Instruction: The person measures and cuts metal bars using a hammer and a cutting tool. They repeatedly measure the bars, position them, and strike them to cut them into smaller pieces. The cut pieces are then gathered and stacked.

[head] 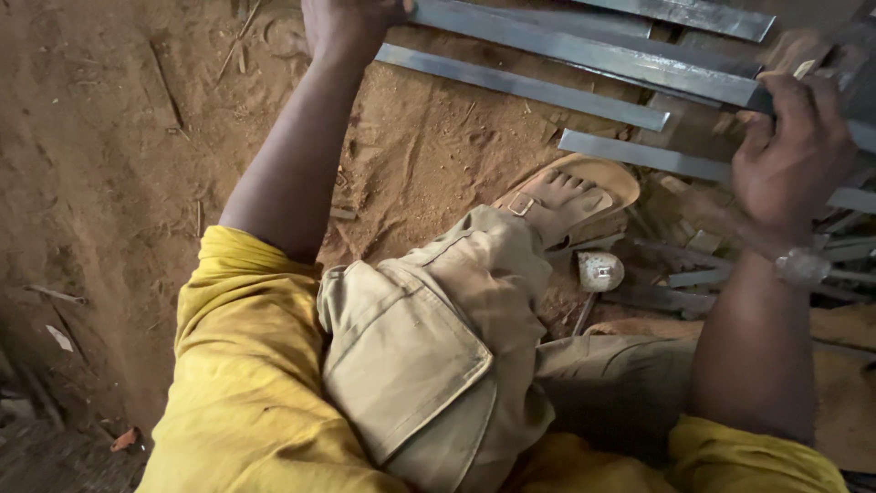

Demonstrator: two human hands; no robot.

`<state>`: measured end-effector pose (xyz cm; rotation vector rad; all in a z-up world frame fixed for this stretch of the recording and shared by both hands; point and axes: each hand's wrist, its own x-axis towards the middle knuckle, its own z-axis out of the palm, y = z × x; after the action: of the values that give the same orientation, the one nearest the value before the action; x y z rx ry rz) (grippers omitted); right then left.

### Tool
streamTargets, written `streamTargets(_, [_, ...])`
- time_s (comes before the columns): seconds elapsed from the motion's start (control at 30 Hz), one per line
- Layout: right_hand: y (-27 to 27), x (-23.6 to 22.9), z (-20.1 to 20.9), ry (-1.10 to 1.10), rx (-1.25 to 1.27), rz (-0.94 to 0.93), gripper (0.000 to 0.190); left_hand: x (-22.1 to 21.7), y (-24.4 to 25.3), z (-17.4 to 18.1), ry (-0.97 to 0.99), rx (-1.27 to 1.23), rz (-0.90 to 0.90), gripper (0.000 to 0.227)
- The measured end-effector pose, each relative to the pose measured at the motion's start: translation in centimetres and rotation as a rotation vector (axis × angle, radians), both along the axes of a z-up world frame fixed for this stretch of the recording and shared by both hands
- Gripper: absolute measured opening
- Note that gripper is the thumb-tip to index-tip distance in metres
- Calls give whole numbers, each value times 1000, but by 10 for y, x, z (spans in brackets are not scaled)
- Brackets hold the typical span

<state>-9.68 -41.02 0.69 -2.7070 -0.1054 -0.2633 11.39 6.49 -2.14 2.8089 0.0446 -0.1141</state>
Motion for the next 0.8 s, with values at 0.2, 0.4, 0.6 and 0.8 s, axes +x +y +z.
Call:
streamTargets(0.2, [-3, -5, -5, 18, -21, -17, 41, -6, -3, 4, 179, -178, 188, 40])
streamTargets(0.4, [-2, -4, -9, 22, -46, -20, 41, -13, 8, 4, 180, -280, 169, 31])
streamTargets(0.6, [-2, -3, -6, 17, -51, -15, 36, -11, 5, 3, 227, -239, 152, 30])
streamTargets(0.8, [-2, 0, -11, 6, -89, 12, 36, -10, 4, 5, 236, -226, 169, 24])
